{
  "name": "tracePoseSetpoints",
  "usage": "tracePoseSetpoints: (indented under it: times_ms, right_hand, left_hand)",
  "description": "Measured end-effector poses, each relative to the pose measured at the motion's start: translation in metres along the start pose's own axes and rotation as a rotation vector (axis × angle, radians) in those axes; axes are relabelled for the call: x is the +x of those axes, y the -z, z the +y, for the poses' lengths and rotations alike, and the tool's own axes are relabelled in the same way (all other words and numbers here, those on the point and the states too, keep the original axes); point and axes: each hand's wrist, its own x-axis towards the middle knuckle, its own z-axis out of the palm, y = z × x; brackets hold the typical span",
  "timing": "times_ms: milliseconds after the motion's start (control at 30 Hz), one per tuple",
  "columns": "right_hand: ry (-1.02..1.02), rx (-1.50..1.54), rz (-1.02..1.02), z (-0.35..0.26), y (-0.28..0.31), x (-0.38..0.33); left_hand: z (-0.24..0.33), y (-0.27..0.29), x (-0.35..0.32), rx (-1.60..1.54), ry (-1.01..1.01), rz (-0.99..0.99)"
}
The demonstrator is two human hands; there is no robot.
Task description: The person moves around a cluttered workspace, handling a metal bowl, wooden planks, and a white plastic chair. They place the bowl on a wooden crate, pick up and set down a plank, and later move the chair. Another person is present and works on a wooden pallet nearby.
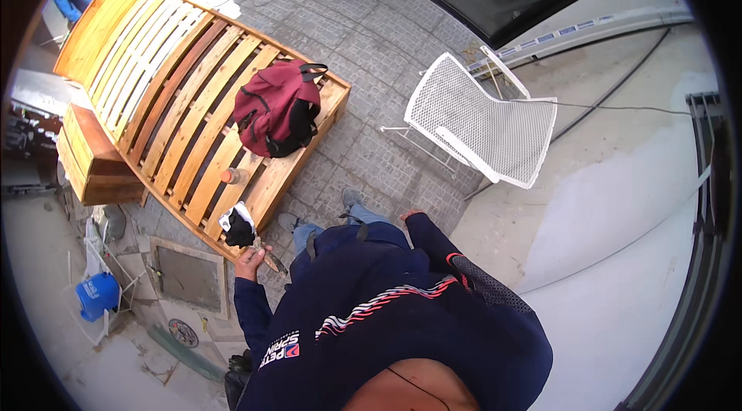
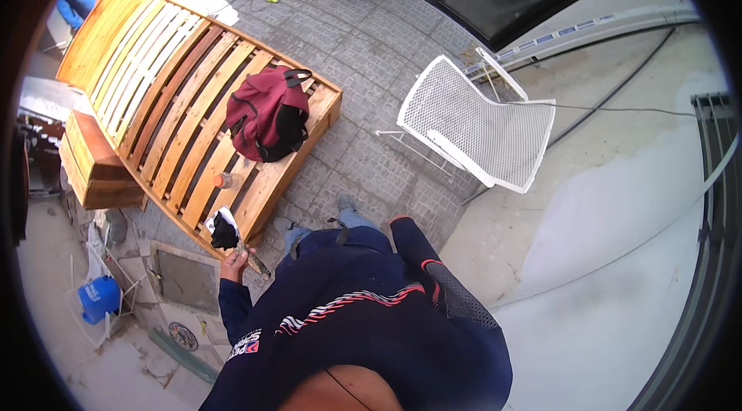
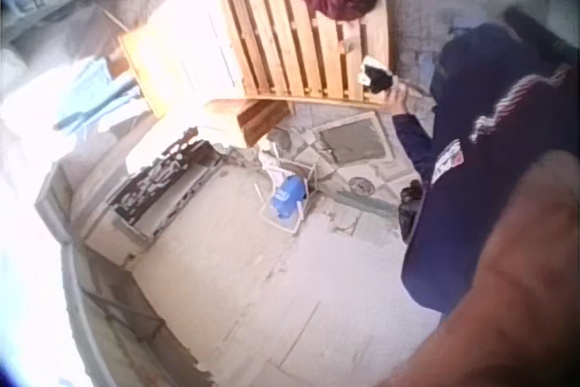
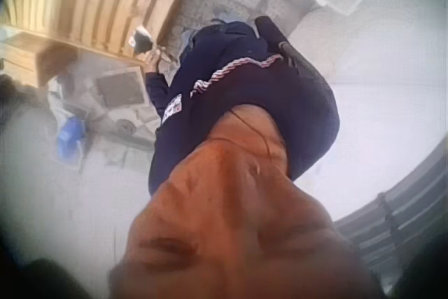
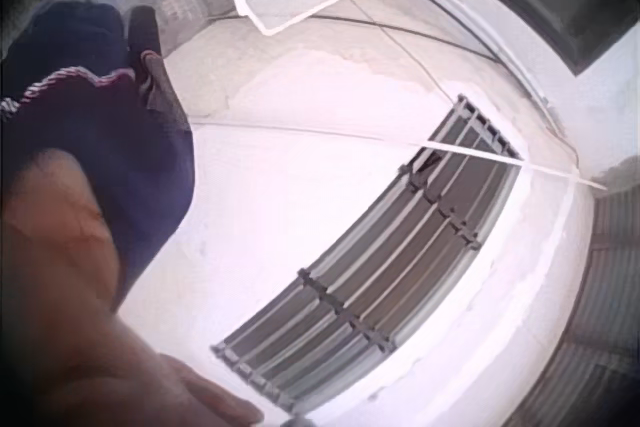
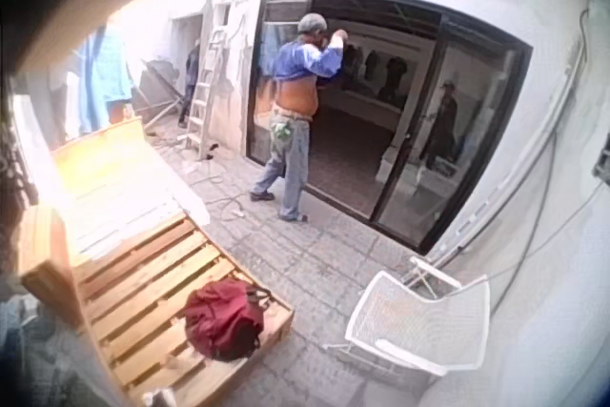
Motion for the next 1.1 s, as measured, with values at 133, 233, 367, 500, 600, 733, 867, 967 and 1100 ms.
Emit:
tracePoseSetpoints:
  times_ms: [133,233,367,500,600,733,867,967,1100]
  right_hand:
    - [0.223,0.234,0.069,-0.047,0.001,0.014]
    - [0.257,0.364,0.204,-0.068,0.013,0.016]
    - [0.138,0.568,0.294,-0.052,0.018,0.021]
    - [-0.083,0.426,0.295,-0.008,0.0,0.029]
    - [-0.15,0.537,0.248,0.036,-0.031,0.016]
    - [-0.195,0.574,0.226,0.07,-0.072,-0.015]
    - [-0.178,0.343,0.083,0.058,-0.086,-0.051]
    - [0.078,-0.287,-0.015,0.037,-0.07,-0.06]
    - [0.009,0.021,0.099,0.016,-0.023,-0.038]
  left_hand:
    - [-0.006,-0.033,0.005,-0.173,0.095,-0.043]
    - [0.013,-0.045,0.021,-0.07,0.114,-0.119]
    - [0.052,-0.053,0.055,0.037,0.073,-0.248]
    - [0.088,-0.065,0.096,0.159,0.022,-0.369]
    - [0.107,-0.075,0.124,0.246,0.001,-0.441]
    - [0.125,-0.094,0.156,0.34,0.044,-0.532]
    - [0.141,-0.135,0.205,0.535,0.059,-0.633]
    - [0.152,-0.187,0.243,0.461,0.018,-0.729]
    - [0.186,-0.271,0.286,0.477,0.062,-0.801]
